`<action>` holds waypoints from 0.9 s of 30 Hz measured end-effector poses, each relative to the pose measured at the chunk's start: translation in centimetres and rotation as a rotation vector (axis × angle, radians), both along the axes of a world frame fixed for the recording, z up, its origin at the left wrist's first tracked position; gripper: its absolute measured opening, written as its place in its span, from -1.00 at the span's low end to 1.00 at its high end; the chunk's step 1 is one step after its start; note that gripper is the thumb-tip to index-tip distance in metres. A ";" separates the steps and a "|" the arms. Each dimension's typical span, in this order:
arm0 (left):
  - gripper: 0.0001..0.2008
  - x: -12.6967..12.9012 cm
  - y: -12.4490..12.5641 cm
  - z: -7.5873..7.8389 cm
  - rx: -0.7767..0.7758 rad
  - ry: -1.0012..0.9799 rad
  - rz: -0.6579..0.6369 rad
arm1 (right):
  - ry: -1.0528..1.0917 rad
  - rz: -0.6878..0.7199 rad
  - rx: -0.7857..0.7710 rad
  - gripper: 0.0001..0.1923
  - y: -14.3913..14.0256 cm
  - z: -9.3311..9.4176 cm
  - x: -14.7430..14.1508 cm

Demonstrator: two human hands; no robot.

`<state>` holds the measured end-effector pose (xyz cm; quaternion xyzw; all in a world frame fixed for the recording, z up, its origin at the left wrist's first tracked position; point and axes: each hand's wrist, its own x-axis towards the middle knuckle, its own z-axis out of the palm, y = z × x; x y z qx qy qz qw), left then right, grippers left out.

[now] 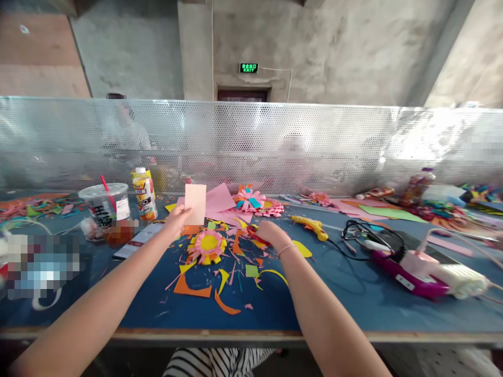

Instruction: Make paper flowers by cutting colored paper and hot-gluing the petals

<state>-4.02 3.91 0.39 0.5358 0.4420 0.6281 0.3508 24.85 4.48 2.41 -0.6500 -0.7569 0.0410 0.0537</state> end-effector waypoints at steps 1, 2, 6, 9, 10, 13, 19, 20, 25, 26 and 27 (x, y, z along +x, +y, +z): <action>-0.64 0.1 0.1 0.0 0.006 -0.004 0.003 | 0.030 -0.006 0.048 -0.81 0.0 0.0 0.1; -0.64 0.3 0.1 -0.1 0.012 -0.011 0.008 | 0.074 -0.016 0.104 -0.78 0.0 -0.1 0.2; -0.66 0.9 -0.3 -0.1 0.040 0.018 0.069 | 0.331 -0.004 0.353 -0.69 -1.1 0.3 -0.8; -0.66 1.2 -1.2 0.2 0.027 0.026 0.074 | 0.542 0.103 0.397 -0.64 -2.6 0.7 -2.5; -0.67 1.4 -1.5 0.4 0.025 0.020 0.053 | 0.583 0.145 0.376 -0.63 -3.2 0.8 -3.1; -0.73 1.8 -2.2 0.8 0.056 -0.010 0.024 | 0.622 0.237 0.286 -0.64 -4.5 0.7 -4.5; -0.72 2.3 -2.6 1.6 0.153 -0.248 -0.063 | 0.615 0.370 0.193 -0.67 -5.1 -0.6 -5.8; -0.73 2.3 -2.8 1.7 0.150 -0.282 -0.089 | 0.601 0.376 0.181 -0.68 -5.1 -0.8 -5.9; -0.75 2.8 -3.4 1.7 0.114 -0.340 -0.254 | 0.569 0.394 0.161 -0.77 -5.4 -1.0 -6.5; -0.74 3.0 -3.4 1.6 0.109 -0.327 -0.271 | 0.563 0.394 0.169 -0.79 -5.4 -0.9 -6.6; -0.74 3.2 -3.4 1.5 0.102 -0.311 -0.277 | 0.558 0.394 0.177 -0.80 -5.5 -0.9 -6.6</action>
